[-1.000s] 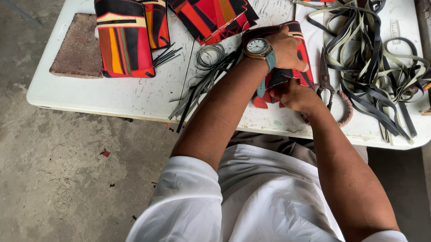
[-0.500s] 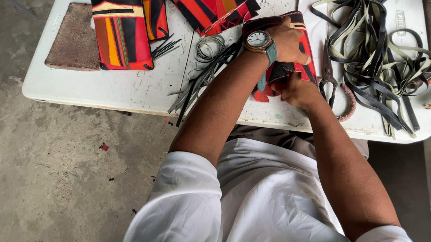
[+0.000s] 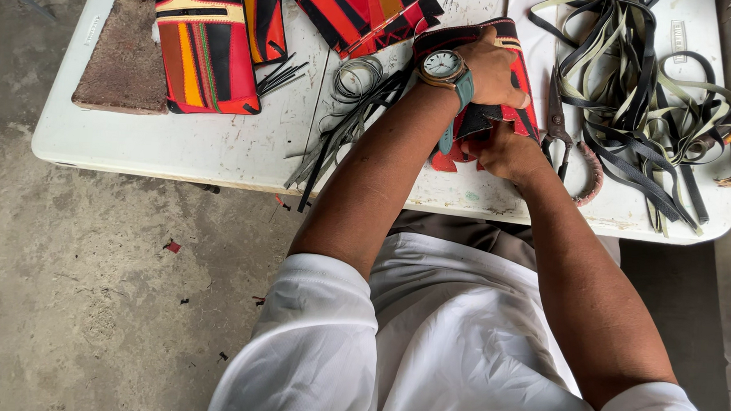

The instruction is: The person sits at a table with colorful patchwork leather pouches and turns one pouch right side out, using a wooden dowel to push out the seams and corners. They then smooth and press the pouch, set it with the finished pouches, and pick up another pouch to continue.

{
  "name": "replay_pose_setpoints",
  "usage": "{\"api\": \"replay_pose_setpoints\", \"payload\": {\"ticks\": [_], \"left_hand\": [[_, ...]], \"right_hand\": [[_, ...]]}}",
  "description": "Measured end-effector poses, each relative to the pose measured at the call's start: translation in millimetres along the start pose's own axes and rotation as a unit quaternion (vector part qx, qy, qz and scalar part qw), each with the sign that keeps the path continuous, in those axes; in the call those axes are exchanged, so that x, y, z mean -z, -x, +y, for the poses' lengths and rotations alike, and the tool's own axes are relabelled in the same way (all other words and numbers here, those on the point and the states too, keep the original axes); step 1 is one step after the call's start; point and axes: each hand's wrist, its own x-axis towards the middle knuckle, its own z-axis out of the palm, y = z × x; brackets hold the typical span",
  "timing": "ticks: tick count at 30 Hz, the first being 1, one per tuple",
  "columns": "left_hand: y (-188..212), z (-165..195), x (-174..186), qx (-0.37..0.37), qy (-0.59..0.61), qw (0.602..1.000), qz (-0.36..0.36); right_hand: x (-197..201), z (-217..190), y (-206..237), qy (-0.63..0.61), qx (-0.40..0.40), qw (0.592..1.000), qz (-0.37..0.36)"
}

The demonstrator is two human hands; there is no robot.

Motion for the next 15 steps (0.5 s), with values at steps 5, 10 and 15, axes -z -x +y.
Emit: {"api": "replay_pose_setpoints", "payload": {"ticks": [5,10,15], "left_hand": [[-6,-2,-5,-0.02,-0.025,0.999,0.014],[-8,-3,-7,-0.002,-0.01,1.0,0.012],[-5,-2,-8,-0.001,-0.002,1.0,0.018]], "right_hand": [[-1,0,-1,0.061,-0.02,0.998,0.01],[1,-3,3,0.04,0.001,0.999,0.015],[10,-13,15,-0.049,-0.026,0.998,-0.033]]}}
